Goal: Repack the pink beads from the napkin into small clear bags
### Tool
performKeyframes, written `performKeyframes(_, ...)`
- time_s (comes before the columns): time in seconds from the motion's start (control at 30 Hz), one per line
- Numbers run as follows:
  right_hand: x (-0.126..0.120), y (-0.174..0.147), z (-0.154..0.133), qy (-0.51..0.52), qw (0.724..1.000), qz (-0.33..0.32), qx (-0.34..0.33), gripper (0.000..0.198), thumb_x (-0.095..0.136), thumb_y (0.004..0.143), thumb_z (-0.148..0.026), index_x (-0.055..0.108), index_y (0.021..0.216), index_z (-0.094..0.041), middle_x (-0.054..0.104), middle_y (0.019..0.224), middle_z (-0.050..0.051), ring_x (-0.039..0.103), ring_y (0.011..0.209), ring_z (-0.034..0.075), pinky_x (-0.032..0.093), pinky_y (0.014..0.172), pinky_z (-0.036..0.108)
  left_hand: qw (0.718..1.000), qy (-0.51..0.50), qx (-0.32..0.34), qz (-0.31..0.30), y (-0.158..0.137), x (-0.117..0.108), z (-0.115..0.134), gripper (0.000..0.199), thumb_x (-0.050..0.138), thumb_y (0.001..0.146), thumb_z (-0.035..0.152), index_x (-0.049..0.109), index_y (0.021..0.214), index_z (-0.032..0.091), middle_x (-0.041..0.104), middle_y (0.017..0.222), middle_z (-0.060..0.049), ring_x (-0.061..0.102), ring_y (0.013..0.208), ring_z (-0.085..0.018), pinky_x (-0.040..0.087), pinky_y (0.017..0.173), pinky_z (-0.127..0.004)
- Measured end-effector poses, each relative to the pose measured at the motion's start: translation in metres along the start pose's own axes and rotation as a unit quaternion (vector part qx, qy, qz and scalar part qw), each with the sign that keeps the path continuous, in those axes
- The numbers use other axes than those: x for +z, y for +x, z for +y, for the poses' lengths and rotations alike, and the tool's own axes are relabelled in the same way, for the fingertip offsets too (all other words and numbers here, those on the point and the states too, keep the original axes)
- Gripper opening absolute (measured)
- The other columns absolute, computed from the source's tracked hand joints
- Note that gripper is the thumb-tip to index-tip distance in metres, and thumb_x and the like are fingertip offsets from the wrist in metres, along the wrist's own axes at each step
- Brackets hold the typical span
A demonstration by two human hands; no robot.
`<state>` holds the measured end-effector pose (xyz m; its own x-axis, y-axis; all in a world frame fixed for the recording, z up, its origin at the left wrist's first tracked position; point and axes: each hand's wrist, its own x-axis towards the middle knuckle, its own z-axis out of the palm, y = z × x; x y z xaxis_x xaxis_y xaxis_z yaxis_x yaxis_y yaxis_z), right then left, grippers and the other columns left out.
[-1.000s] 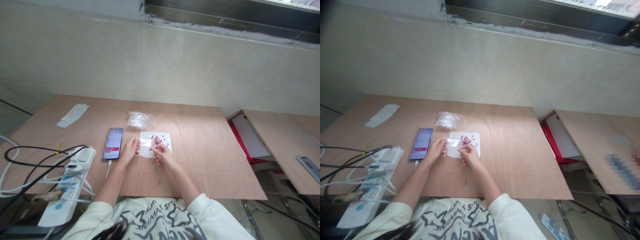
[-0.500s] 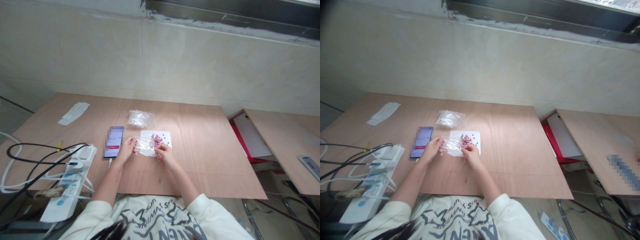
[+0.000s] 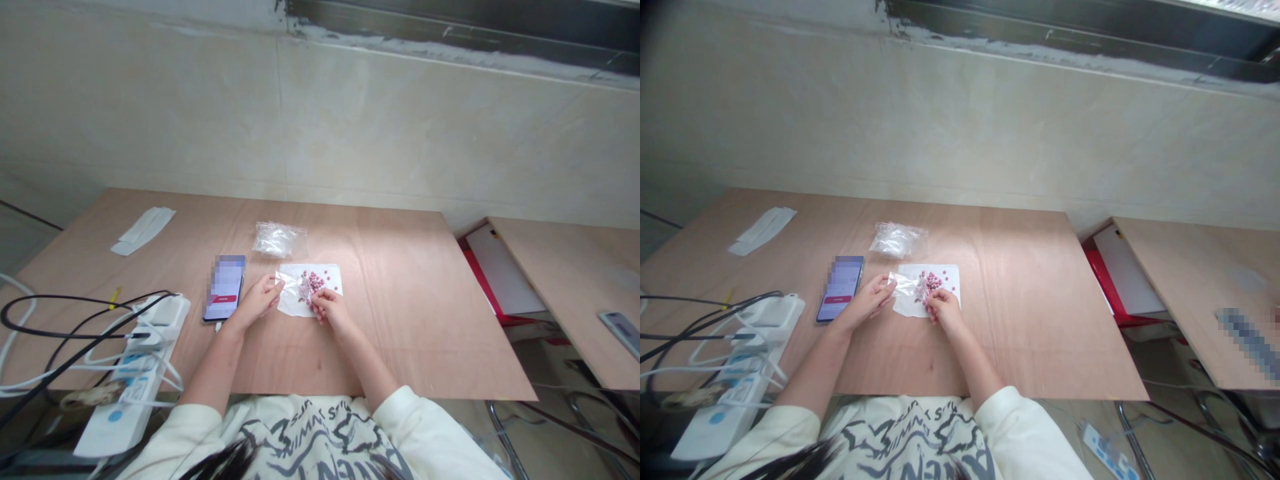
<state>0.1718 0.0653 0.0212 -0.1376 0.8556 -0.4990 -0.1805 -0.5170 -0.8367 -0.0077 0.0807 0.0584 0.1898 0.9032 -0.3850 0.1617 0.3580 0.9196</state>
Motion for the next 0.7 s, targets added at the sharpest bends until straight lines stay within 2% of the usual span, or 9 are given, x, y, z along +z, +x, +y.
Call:
performKeyframes(0.17,-0.001,0.0,0.0,0.001,1.0,-0.006,0.01,0.02,0.061,0.057,-0.032,0.047,0.06,-0.017,0.045,0.036,-0.008,0.035,0.027,0.006,0.026,0.024,0.017,0.999,-0.022,0.014,-0.032,0.002,0.0,-0.001,0.039,0.047,0.073,0.049,0.044,0.092,0.016,0.028,0.038,0.013,0.021,0.028,-0.002,0.012,0.03,-0.013)
performKeyframes(0.33,-0.002,0.001,0.0,0.001,1.0,-0.011,0.016,0.021,0.062,0.056,-0.032,0.048,0.059,-0.017,0.046,0.037,-0.008,0.035,0.027,0.005,0.027,0.024,0.016,0.997,-0.047,0.01,-0.062,0.0,-0.001,0.001,0.036,0.045,0.074,0.046,0.045,0.091,0.014,0.03,0.041,0.011,0.017,0.03,-0.002,0.01,0.031,-0.015)
performKeyframes(0.43,-0.004,0.002,0.001,0.002,1.0,-0.015,0.017,0.021,0.063,0.055,-0.032,0.049,0.059,-0.017,0.047,0.037,-0.008,0.035,0.027,0.005,0.027,0.024,0.017,0.998,-0.044,0.018,-0.035,-0.001,-0.001,0.005,0.044,0.05,0.072,0.045,0.046,0.098,0.011,0.029,0.039,0.012,0.018,0.031,-0.002,0.009,0.033,-0.016)
performKeyframes(0.53,-0.004,0.003,0.003,0.005,1.0,-0.018,0.012,0.021,0.063,0.056,-0.032,0.049,0.059,-0.017,0.047,0.037,-0.008,0.035,0.027,0.005,0.027,0.024,0.016,0.999,-0.028,0.02,0.002,-0.003,-0.001,0.009,0.06,0.057,0.069,0.042,0.038,0.115,0.01,0.028,0.038,0.013,0.019,0.031,-0.002,0.009,0.034,-0.015)
performKeyframes(0.7,-0.005,0.003,0.004,0.01,1.0,-0.017,0.01,0.02,0.063,0.056,-0.031,0.05,0.059,-0.017,0.046,0.037,-0.008,0.034,0.027,0.005,0.026,0.024,0.017,0.999,-0.046,0.025,0.002,-0.003,-0.002,0.008,0.065,0.054,0.072,0.039,0.029,0.124,0.009,0.034,0.038,0.012,0.025,0.032,-0.003,0.014,0.034,-0.014)
